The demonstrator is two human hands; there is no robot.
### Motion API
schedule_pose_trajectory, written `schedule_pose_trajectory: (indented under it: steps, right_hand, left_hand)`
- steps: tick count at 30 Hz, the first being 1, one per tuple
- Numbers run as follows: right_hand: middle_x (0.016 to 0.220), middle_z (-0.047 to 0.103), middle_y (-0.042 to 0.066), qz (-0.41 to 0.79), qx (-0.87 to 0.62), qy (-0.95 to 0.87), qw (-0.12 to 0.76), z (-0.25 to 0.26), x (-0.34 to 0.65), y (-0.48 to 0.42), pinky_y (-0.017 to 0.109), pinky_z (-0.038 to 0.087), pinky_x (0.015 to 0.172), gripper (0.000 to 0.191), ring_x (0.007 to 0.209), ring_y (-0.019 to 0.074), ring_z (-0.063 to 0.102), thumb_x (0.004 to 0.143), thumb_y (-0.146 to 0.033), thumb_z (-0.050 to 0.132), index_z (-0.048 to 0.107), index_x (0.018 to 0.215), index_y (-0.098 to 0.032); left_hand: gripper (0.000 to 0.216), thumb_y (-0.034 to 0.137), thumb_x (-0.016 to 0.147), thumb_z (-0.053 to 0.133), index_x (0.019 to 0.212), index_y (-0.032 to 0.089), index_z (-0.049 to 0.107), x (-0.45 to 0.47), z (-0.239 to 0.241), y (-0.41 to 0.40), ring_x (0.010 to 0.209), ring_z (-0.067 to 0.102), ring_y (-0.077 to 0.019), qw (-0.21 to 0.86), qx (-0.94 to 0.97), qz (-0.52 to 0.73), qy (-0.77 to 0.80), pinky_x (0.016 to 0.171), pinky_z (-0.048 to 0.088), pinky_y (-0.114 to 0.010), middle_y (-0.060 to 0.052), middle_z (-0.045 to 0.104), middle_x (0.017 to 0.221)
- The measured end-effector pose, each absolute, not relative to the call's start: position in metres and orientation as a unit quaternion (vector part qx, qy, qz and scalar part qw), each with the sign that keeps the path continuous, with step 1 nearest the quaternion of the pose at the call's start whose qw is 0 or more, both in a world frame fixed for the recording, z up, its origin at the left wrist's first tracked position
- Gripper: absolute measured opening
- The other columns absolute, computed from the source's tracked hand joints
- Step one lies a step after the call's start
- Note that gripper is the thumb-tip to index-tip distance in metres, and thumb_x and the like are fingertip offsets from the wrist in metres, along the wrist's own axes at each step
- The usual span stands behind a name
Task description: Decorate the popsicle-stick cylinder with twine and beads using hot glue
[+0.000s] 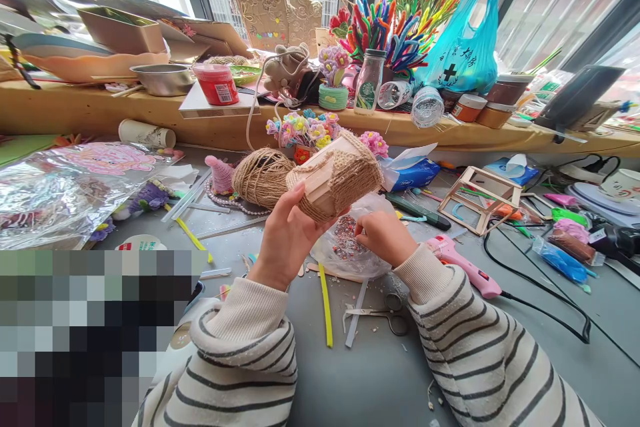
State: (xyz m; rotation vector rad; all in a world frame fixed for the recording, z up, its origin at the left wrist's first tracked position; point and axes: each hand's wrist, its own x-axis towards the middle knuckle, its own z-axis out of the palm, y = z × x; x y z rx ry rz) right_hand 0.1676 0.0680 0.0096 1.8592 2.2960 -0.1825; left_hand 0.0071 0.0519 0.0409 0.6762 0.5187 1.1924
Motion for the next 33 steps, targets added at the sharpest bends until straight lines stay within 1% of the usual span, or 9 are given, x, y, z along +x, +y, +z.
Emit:
schedule_pose_trajectory:
  steps: [11, 15, 18, 21, 25, 29, 33]
  right_hand:
    - [0.094, 0.064, 0.003, -0.058, 0.627, 0.774, 0.070, 0.010, 0.168, 0.067, 0.036, 0.049, 0.080, 0.025, 0.088, 0.0141, 0.060, 0.087, -0.037, 0.050, 0.061, 0.092, -0.015]
    - [0.090, 0.068, 0.005, -0.052, 0.629, 0.775, 0.048, 0.012, 0.168, 0.066, 0.032, 0.047, 0.078, 0.019, 0.088, 0.0169, 0.061, 0.086, -0.026, 0.049, 0.066, 0.088, -0.017]
    - [0.090, 0.070, 0.006, -0.048, 0.627, 0.777, 0.032, 0.015, 0.167, 0.064, 0.030, 0.045, 0.074, 0.023, 0.089, 0.0203, 0.063, 0.082, -0.019, 0.047, 0.069, 0.087, -0.019]
    - [0.086, 0.071, 0.003, -0.056, 0.614, 0.787, 0.026, 0.018, 0.163, 0.061, 0.028, 0.044, 0.071, 0.023, 0.084, 0.0194, 0.064, 0.077, -0.017, 0.049, 0.070, 0.084, -0.022]
    - [0.082, 0.071, 0.002, -0.064, 0.597, 0.800, 0.027, 0.021, 0.160, 0.059, 0.027, 0.043, 0.068, 0.021, 0.079, 0.0187, 0.064, 0.076, -0.018, 0.051, 0.071, 0.080, -0.023]
    - [0.083, 0.070, 0.003, -0.064, 0.595, 0.801, 0.027, 0.022, 0.160, 0.059, 0.027, 0.043, 0.066, 0.022, 0.081, 0.0198, 0.064, 0.078, -0.019, 0.049, 0.070, 0.083, -0.023]
    - [0.082, 0.070, 0.002, -0.066, 0.593, 0.802, 0.034, 0.022, 0.161, 0.058, 0.027, 0.042, 0.064, 0.021, 0.079, 0.0194, 0.064, 0.076, -0.018, 0.051, 0.070, 0.080, -0.023]
  left_hand:
    - [0.037, 0.035, 0.079, 0.053, 0.109, 0.016, 0.060, 0.007, 0.040, 0.052, 0.095, 0.064, -0.0253, 0.745, 0.310, 0.544, 0.229, 0.083, 0.052, -0.038, -0.008, 0.069, 0.103]
    - [0.037, 0.035, 0.079, 0.053, 0.109, 0.015, 0.060, 0.007, 0.041, 0.052, 0.095, 0.064, -0.0251, 0.744, 0.306, 0.545, 0.236, 0.083, 0.052, -0.038, -0.009, 0.069, 0.103]
    - [0.038, 0.035, 0.079, 0.053, 0.111, 0.016, 0.059, 0.007, 0.041, 0.052, 0.095, 0.064, -0.0251, 0.744, 0.307, 0.545, 0.235, 0.083, 0.052, -0.038, -0.009, 0.067, 0.109]
    - [0.040, 0.035, 0.079, 0.052, 0.114, 0.016, 0.058, 0.007, 0.040, 0.052, 0.096, 0.064, -0.0245, 0.744, 0.308, 0.543, 0.238, 0.086, 0.051, -0.038, -0.008, 0.066, 0.113]
    - [0.041, 0.036, 0.080, 0.052, 0.115, 0.017, 0.057, 0.006, 0.040, 0.052, 0.096, 0.064, -0.0241, 0.744, 0.308, 0.542, 0.242, 0.090, 0.049, -0.039, -0.008, 0.067, 0.111]
    - [0.038, 0.036, 0.079, 0.053, 0.112, 0.017, 0.059, 0.007, 0.040, 0.052, 0.095, 0.065, -0.0239, 0.743, 0.304, 0.544, 0.244, 0.090, 0.050, -0.038, -0.008, 0.068, 0.109]
    - [0.036, 0.036, 0.080, 0.052, 0.109, 0.015, 0.060, 0.007, 0.040, 0.052, 0.095, 0.064, -0.0249, 0.745, 0.306, 0.543, 0.238, 0.088, 0.051, -0.038, -0.008, 0.066, 0.112]
